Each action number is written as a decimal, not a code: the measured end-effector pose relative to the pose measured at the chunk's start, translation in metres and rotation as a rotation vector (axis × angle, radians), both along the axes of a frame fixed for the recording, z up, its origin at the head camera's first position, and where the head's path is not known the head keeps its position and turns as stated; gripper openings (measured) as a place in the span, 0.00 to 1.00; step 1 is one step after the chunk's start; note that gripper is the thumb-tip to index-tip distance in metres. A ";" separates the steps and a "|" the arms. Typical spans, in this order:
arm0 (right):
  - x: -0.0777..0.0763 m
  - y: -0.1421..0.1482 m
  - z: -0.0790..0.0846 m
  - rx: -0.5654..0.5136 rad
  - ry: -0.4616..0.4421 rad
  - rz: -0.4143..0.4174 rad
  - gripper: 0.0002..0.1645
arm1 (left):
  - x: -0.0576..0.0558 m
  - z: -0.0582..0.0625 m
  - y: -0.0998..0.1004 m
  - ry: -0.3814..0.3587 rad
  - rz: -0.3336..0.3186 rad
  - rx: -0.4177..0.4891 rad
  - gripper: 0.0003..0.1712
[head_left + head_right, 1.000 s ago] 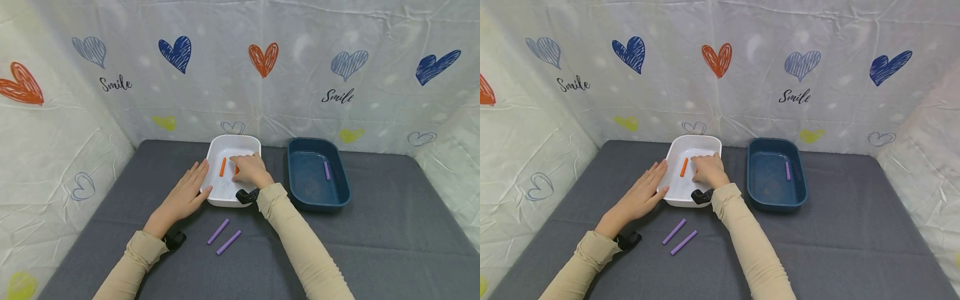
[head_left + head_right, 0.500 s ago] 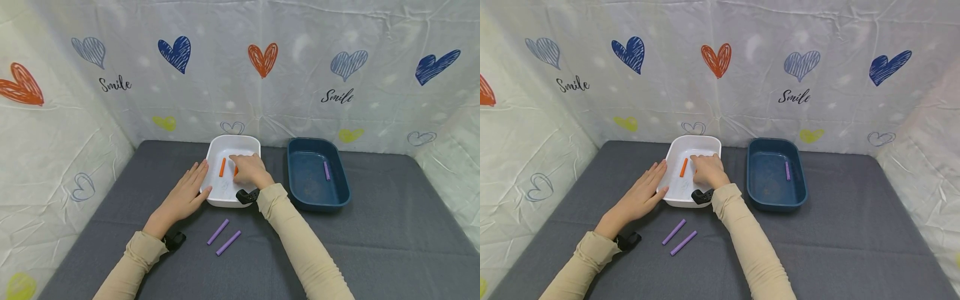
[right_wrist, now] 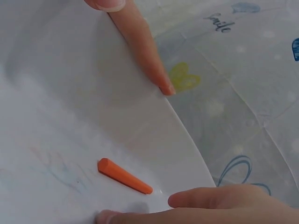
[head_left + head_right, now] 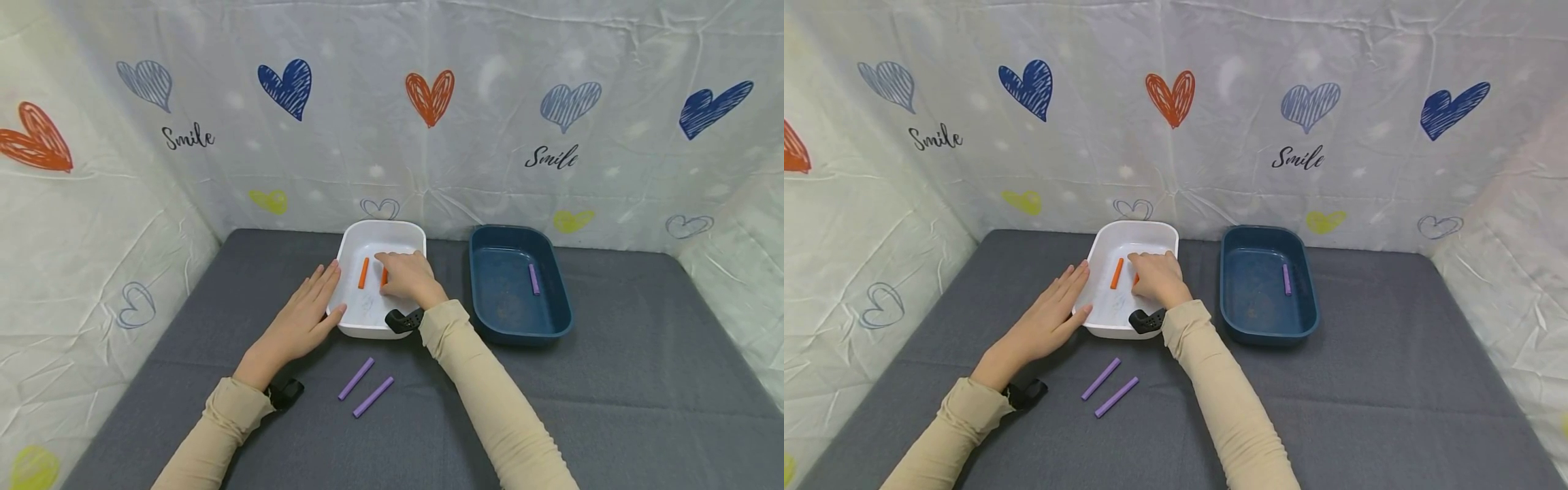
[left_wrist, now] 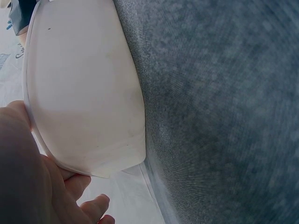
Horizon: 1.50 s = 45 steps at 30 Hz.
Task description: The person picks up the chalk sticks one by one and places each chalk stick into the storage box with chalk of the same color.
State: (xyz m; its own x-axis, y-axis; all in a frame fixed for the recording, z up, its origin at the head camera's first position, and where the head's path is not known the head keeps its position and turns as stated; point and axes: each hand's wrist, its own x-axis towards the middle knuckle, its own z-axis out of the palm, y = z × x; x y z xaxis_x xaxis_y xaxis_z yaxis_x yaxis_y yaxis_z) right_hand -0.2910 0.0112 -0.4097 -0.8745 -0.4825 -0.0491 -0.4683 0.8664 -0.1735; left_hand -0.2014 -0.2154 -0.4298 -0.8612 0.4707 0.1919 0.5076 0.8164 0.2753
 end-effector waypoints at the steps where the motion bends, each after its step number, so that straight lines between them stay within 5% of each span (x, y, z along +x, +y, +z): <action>1: 0.000 0.000 0.000 0.000 0.001 0.000 0.42 | 0.000 0.000 0.000 -0.001 0.001 0.000 0.40; 23: -0.001 0.000 -0.001 0.013 -0.010 0.004 0.43 | 0.002 0.001 0.001 -0.009 0.007 0.001 0.40; 45: 0.000 0.002 0.002 -0.180 -0.012 -0.105 0.39 | 0.001 0.000 0.001 -0.003 0.000 0.006 0.40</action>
